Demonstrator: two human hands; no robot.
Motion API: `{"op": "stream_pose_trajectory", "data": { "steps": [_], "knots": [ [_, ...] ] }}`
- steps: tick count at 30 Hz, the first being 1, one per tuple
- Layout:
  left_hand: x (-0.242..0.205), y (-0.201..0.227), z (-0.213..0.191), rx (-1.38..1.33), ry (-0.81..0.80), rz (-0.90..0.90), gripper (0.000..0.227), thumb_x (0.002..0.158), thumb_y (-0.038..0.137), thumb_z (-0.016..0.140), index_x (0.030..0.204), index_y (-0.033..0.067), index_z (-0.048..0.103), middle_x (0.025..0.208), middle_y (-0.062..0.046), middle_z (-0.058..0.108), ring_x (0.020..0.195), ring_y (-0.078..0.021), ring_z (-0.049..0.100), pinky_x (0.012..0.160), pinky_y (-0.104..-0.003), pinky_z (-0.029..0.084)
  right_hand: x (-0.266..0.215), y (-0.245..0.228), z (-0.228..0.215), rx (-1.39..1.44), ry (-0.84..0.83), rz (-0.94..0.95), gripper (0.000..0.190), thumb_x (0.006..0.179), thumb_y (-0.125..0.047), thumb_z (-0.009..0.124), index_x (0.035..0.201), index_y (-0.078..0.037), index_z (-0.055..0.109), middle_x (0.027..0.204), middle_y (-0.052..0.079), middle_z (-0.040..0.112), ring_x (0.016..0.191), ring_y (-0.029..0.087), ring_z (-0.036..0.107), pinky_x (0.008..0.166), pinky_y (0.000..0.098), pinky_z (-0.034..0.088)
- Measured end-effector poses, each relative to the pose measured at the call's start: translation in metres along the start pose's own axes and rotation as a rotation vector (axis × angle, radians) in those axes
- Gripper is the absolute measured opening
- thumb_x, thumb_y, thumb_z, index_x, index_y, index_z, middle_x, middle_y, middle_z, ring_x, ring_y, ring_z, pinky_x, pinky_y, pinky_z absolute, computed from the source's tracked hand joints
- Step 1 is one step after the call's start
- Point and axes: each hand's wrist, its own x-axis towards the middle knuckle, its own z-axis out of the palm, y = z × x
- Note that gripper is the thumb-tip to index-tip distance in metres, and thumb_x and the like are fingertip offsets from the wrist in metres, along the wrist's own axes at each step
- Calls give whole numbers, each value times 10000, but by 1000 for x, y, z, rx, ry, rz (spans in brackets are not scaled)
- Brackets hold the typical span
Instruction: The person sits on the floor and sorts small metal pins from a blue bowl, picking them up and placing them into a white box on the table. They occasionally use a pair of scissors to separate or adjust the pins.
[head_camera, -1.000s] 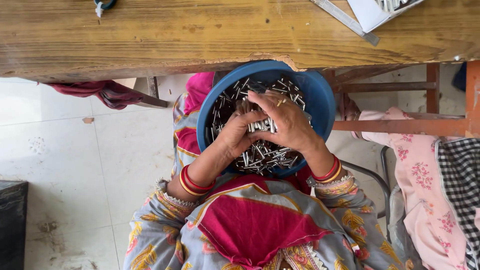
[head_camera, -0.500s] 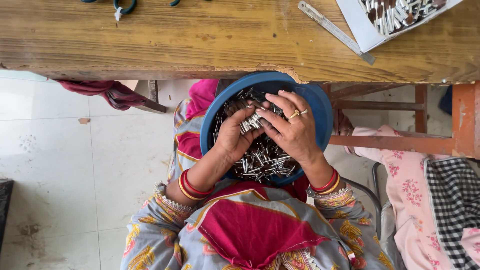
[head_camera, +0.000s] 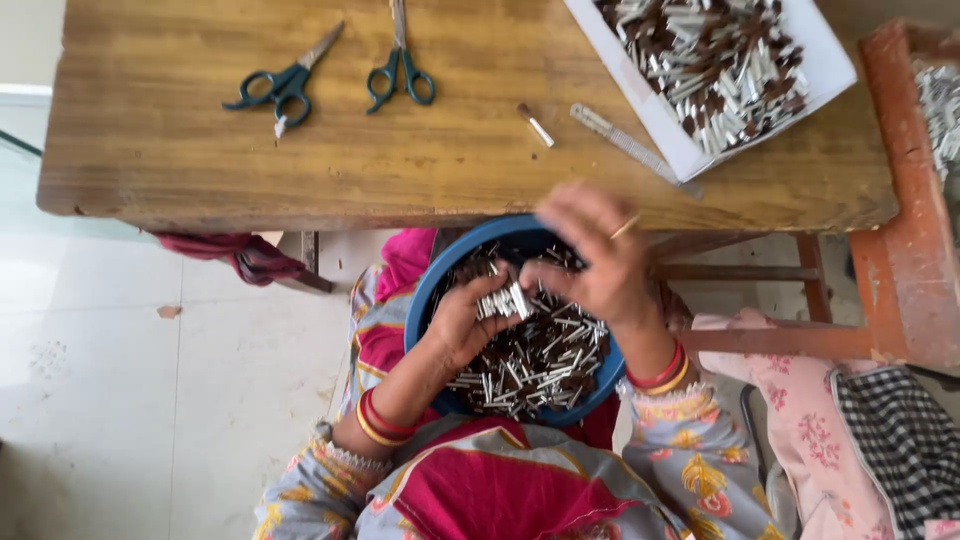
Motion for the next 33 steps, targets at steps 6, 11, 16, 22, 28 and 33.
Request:
{"op": "stream_pose_trajectory", "data": {
  "steps": [6,11,16,22,28,33],
  "knots": [
    [-20,-17,-3,279,128,-177,500,865,-8,629,1323,145,498,1203,-41,645,1061,-213,689,797,-364,610,-55,-21,42,311,-506,21,953,775,-372,890,1569,-156,409,1435,99,587,1337,316,578,1157,463,473],
    [-27,-34,-22,231,-95,-111,553,944,-37,676,1448,-48,451,1251,-125,625,1098,-229,667,836,-369,600,-70,-35,42,330,-418,100,907,706,-326,917,1481,-115,496,1390,155,606,1298,349,586,1072,433,506],
    [-35,-20,12,461,-206,142,918,872,-96,686,1610,62,163,1236,-93,614,1084,-230,654,928,-338,584,-66,-26,32,693,-350,281,730,704,-242,889,1360,-59,625,1355,148,636,1230,320,644,1021,392,533],
    [-32,-18,19,1178,56,347,1151,812,-61,709,1623,68,-97,1006,-162,702,905,-221,717,814,-303,577,-98,-23,40,466,-294,397,224,879,-80,826,1093,-141,796,1127,43,735,1021,193,708,880,313,578],
    [-38,-9,26,424,-124,-4,996,890,-72,705,1710,40,150,1083,-126,700,943,-183,717,832,-321,621,-73,-26,27,443,-36,450,355,859,-12,814,1200,-69,730,1176,101,695,1003,208,703,863,319,587],
    [-38,-13,26,1034,-117,460,1044,853,-59,707,1629,134,36,1019,-50,692,889,-139,685,791,-319,582,-105,-14,36,618,-215,556,404,856,85,707,1176,-150,779,1096,61,722,989,186,766,860,302,618]
  ]
}}
